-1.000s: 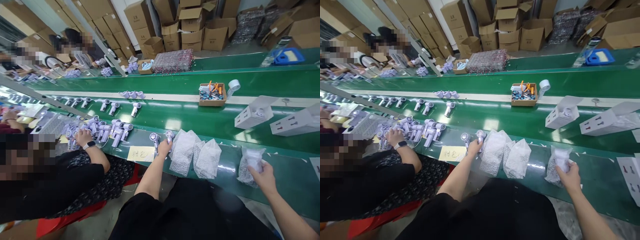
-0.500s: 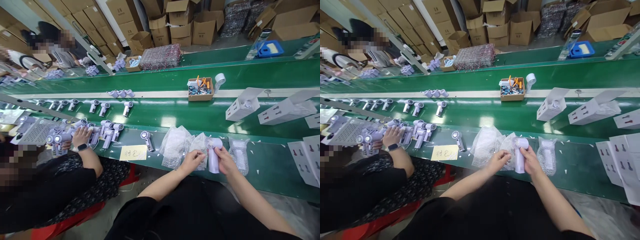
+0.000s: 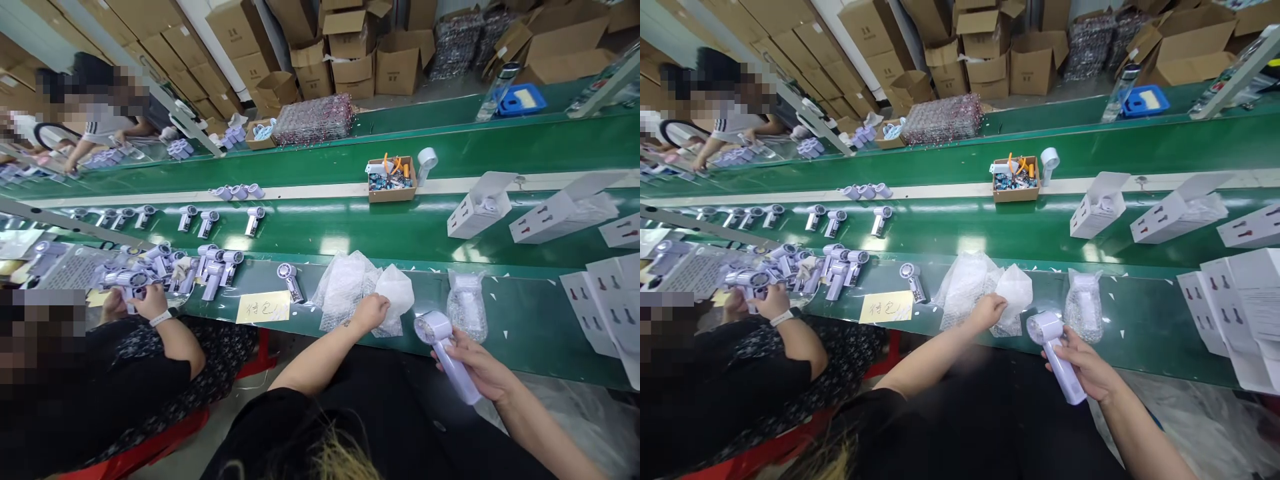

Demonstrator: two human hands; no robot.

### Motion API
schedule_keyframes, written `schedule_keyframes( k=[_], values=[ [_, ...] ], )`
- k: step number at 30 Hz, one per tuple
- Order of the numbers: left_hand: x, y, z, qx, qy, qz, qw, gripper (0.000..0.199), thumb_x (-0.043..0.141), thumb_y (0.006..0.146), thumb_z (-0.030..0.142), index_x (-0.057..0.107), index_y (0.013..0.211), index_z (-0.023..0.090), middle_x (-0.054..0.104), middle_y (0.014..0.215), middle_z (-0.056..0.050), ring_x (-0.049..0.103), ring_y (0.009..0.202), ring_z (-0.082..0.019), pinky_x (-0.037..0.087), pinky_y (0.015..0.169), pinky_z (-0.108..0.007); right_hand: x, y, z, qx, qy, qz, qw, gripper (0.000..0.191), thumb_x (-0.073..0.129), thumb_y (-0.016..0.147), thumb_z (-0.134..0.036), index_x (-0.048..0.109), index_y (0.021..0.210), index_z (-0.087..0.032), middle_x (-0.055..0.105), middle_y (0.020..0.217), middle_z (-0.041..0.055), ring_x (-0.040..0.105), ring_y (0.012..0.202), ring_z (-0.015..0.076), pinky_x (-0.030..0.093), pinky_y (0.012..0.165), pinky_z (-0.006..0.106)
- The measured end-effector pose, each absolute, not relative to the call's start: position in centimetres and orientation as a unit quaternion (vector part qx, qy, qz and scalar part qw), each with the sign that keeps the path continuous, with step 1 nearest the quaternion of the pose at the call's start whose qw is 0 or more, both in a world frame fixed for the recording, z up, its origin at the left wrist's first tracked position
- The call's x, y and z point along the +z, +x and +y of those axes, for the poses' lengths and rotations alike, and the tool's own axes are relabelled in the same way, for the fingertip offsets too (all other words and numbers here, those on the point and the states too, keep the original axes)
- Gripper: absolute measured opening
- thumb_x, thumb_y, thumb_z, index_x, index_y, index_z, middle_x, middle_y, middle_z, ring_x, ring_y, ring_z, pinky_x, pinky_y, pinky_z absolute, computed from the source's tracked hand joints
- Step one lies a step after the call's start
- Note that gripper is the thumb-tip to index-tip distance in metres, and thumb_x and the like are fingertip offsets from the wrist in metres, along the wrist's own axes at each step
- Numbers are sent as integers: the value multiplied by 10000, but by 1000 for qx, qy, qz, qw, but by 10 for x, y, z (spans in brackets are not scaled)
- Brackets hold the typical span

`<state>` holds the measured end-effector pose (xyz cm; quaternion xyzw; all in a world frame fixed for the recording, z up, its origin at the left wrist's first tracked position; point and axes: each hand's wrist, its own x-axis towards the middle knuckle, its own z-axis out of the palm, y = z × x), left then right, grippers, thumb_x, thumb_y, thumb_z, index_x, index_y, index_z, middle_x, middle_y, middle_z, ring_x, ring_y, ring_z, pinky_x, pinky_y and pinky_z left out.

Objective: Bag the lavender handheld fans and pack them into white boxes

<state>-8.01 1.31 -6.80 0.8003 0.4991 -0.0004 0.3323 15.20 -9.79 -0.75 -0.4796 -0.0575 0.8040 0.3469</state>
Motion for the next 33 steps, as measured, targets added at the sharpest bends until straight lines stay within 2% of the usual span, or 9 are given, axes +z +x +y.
schedule_keyframes(
  k=[3,7,9,12,16,21,27,30,33],
  values=[
    [-52,-71,12,88,729,508,450,232,497,853,301,676,910,164,682,900,-37,604,848,-159,459,795,-277,3,133,-87,837,-428,-68,334,538,756,671,-199,518,1151,-257,664,866,21,667,800,187,570,670,289],
    [-39,-72,4,238,471,508,680,244,616,753,360,651,779,120,630,671,-4,535,589,-103,424,594,-225,-1,108,-70,836,-409,-141,337,506,751,655,-209,561,1123,-218,673,849,28,660,748,179,549,620,270],
    [-38,-78,0,288,382,504,719,299,682,681,399,622,735,111,564,589,20,455,502,-72,362,526,-207,-7,105,-69,825,-427,-155,337,442,742,665,-213,584,1078,-201,673,817,24,647,728,163,536,629,261],
    [-38,-85,-6,330,351,476,736,372,739,610,439,600,719,111,542,592,24,439,515,-65,337,535,-206,-13,109,-73,805,-466,-147,335,412,743,664,-222,586,1044,-217,664,772,7,633,719,158,523,643,268],
    [-35,-83,-9,359,437,473,676,330,664,711,444,610,774,124,560,659,7,481,602,-94,373,605,-228,-8,110,-77,791,-481,-157,344,402,755,641,-225,562,993,-238,653,829,-3,633,779,175,515,646,282],
    [-18,-94,-6,333,711,413,461,202,496,870,302,632,846,155,595,774,-32,547,762,-139,423,722,-257,3,100,-72,775,-470,-180,381,626,790,589,-207,452,1110,-279,649,942,0,648,799,198,517,606,290],
    [-8,-107,-19,222,899,313,213,239,384,878,162,607,963,154,581,790,-69,553,790,-177,453,736,-292,8,97,-69,744,-513,-163,396,872,795,603,-188,292,1298,-351,646,864,-20,659,761,197,538,595,293],
    [-8,-100,-24,209,903,301,223,223,391,898,204,590,983,147,605,839,-83,569,822,-179,459,752,-286,8,96,-70,742,-514,-158,401,802,782,626,-194,337,1269,-374,650,905,-20,667,744,194,553,591,306],
    [-10,-93,-25,220,857,341,317,185,431,893,224,578,983,155,638,882,-66,590,825,-153,458,757,-251,4,93,-71,738,-524,-120,408,500,737,667,-218,451,1071,-289,668,829,-8,674,707,204,561,598,332]
  ],
)
